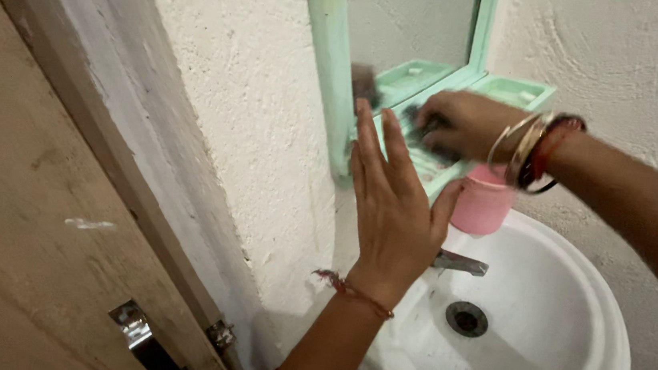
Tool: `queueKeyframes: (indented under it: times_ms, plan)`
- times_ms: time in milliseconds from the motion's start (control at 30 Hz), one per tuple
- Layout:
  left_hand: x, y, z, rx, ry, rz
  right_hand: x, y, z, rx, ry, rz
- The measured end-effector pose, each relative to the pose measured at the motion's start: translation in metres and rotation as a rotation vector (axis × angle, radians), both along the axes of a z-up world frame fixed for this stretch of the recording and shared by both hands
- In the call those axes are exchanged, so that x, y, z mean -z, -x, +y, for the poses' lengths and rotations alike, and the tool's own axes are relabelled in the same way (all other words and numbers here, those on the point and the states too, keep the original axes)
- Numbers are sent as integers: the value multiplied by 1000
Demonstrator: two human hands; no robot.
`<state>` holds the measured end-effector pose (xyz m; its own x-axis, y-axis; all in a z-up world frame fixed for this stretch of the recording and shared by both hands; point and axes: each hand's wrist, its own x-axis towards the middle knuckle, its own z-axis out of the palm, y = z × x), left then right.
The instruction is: The person cleans a bathroom sink and mirror area using a steel wool scrubber and a pink cup. They scrub the sink basin, faucet, and mirror shelf, then rinse the scrubber and cup with water from a bucket on the floor.
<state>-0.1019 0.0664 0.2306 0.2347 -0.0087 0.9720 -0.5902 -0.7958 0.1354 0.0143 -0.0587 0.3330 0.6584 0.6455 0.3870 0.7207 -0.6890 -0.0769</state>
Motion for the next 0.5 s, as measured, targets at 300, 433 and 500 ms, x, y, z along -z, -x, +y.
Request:
queueKeyframes:
  times_ms: [300,433,500]
  plan:
    - [6,-12,2,-31,8,89,25,10,1,-258,-72,-158]
    - [8,-12,2,-2,19,75,18,-4,-5,-12,-61,45]
    - [8,-13,4,9,11,85,7,-29,-15,250,-53,154]
